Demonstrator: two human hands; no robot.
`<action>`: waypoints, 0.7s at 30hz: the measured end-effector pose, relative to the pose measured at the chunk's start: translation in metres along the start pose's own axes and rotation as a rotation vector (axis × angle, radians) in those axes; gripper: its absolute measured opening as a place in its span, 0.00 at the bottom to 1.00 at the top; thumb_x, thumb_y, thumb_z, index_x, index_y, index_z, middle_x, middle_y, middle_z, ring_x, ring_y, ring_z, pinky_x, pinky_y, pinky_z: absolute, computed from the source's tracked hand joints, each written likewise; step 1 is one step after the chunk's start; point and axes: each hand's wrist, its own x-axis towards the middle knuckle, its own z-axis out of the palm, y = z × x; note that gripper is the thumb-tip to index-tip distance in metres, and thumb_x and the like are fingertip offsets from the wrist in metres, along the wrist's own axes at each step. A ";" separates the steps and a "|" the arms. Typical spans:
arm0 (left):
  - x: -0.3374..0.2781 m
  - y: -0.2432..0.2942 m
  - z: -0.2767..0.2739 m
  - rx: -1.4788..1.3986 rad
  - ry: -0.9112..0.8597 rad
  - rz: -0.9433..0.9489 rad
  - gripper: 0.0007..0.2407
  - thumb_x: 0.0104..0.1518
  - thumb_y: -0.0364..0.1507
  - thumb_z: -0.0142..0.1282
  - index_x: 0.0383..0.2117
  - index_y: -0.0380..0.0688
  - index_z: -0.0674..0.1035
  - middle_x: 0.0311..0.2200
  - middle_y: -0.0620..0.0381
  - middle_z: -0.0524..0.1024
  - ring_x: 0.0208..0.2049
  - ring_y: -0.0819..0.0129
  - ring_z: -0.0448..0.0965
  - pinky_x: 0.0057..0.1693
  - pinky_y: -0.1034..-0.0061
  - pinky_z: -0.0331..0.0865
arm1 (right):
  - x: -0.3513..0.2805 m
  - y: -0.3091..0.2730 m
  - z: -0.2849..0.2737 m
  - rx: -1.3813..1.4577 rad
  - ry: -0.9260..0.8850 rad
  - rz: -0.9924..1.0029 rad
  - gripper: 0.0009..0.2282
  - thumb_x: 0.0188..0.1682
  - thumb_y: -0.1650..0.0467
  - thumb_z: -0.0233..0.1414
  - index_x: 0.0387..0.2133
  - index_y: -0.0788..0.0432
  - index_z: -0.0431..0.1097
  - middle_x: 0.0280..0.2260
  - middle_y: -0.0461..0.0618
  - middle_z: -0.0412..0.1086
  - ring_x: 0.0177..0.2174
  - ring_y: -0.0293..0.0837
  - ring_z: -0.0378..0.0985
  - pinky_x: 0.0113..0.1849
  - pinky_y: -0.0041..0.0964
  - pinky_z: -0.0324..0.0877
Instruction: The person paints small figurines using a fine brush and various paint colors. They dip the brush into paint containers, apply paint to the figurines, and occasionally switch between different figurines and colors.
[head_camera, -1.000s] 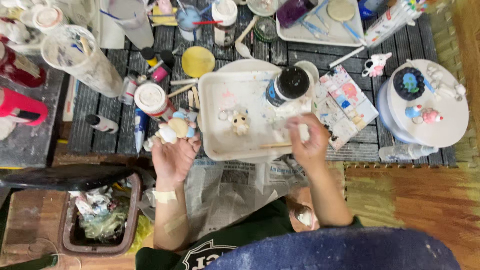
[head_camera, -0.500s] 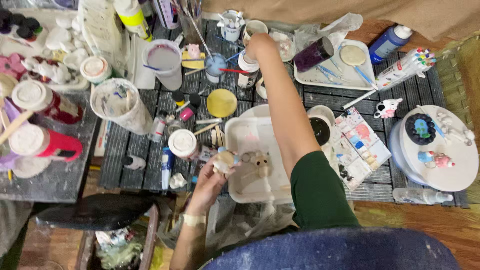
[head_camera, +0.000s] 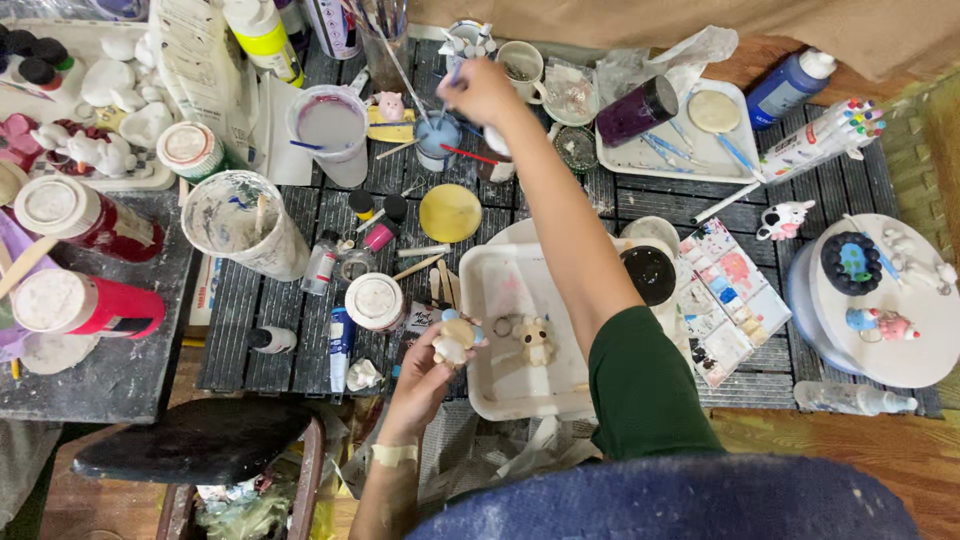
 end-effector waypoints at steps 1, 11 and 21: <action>0.000 0.001 0.000 -0.003 0.002 -0.010 0.32 0.56 0.37 0.67 0.64 0.32 0.67 0.59 0.45 0.73 0.58 0.55 0.76 0.65 0.65 0.67 | -0.005 -0.008 0.008 -0.073 -0.006 -0.054 0.06 0.47 0.65 0.58 0.30 0.55 0.78 0.27 0.50 0.80 0.30 0.49 0.85 0.35 0.44 0.76; 0.002 -0.009 -0.010 -0.043 0.003 -0.001 0.32 0.56 0.37 0.65 0.65 0.35 0.64 0.59 0.45 0.72 0.58 0.50 0.76 0.65 0.60 0.67 | -0.034 -0.049 -0.030 -0.438 0.319 -0.019 0.10 0.54 0.63 0.52 0.38 0.57 0.73 0.27 0.59 0.76 0.30 0.62 0.79 0.33 0.57 0.72; -0.003 -0.010 -0.002 0.019 -0.004 0.034 0.30 0.58 0.36 0.64 0.64 0.33 0.67 0.59 0.45 0.73 0.60 0.56 0.74 0.68 0.62 0.64 | -0.049 -0.057 -0.043 -0.557 0.446 -0.240 0.10 0.57 0.63 0.53 0.31 0.56 0.73 0.22 0.52 0.75 0.26 0.57 0.79 0.29 0.52 0.72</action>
